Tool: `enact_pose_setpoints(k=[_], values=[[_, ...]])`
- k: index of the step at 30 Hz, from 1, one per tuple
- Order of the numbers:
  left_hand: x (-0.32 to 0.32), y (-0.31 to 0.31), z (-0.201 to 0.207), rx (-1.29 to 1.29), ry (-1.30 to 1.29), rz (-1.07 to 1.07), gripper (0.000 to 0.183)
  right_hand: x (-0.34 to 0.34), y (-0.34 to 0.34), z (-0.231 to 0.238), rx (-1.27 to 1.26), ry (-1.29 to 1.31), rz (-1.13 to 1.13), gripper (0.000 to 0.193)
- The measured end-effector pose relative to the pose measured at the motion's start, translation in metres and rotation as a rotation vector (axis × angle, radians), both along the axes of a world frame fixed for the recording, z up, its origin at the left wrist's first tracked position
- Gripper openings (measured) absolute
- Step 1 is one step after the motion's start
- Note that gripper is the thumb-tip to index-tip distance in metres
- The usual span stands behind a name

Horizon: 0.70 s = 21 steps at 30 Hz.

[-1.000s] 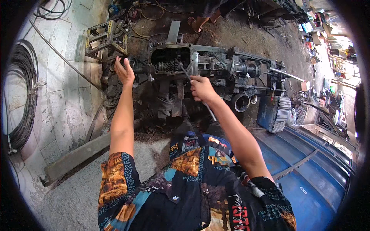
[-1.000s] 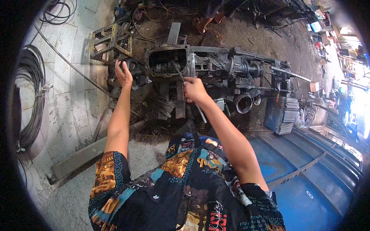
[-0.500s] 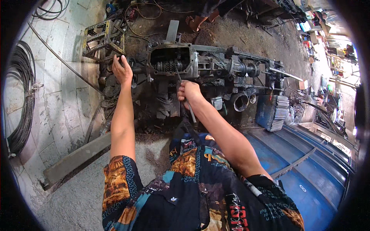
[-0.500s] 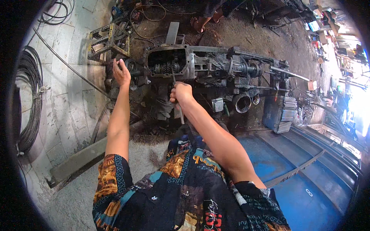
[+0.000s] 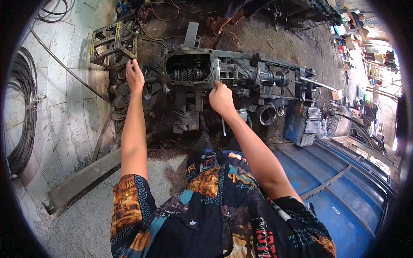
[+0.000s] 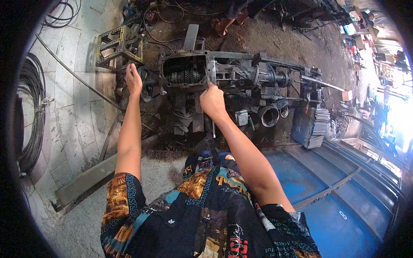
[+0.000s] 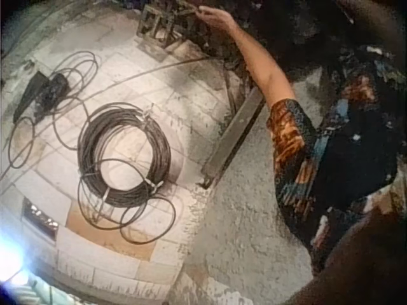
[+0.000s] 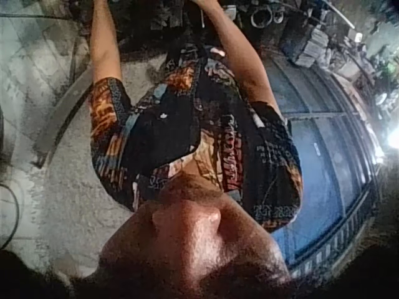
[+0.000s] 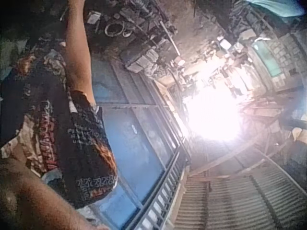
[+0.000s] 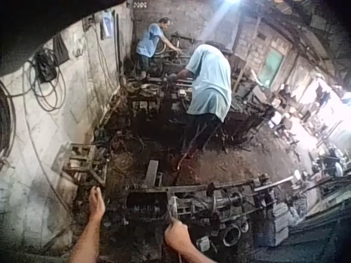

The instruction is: Operating a manual lathe or fabrication machine by pulling a long lever bar to process metal components.

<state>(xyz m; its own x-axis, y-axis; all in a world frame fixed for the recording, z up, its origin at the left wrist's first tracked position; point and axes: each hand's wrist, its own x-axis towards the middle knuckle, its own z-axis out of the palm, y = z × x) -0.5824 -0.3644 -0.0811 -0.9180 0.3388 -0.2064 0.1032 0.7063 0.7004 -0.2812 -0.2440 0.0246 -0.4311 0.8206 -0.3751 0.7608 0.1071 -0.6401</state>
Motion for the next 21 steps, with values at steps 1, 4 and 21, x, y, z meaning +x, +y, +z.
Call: enact_pose_setpoints(k=[1,4,21], values=[[0.002,-0.001,0.000,-0.005,-0.001,-0.001,0.072,0.002,-0.001,-0.002,0.023,0.004,0.006,0.038],[0.008,0.002,0.002,0.038,0.007,0.035,0.072,-0.002,0.000,-0.009,0.048,0.003,0.002,0.037],[0.006,-0.016,-0.014,0.146,0.545,-0.027,0.053,0.005,0.010,0.003,-0.024,0.119,0.039,0.037]])
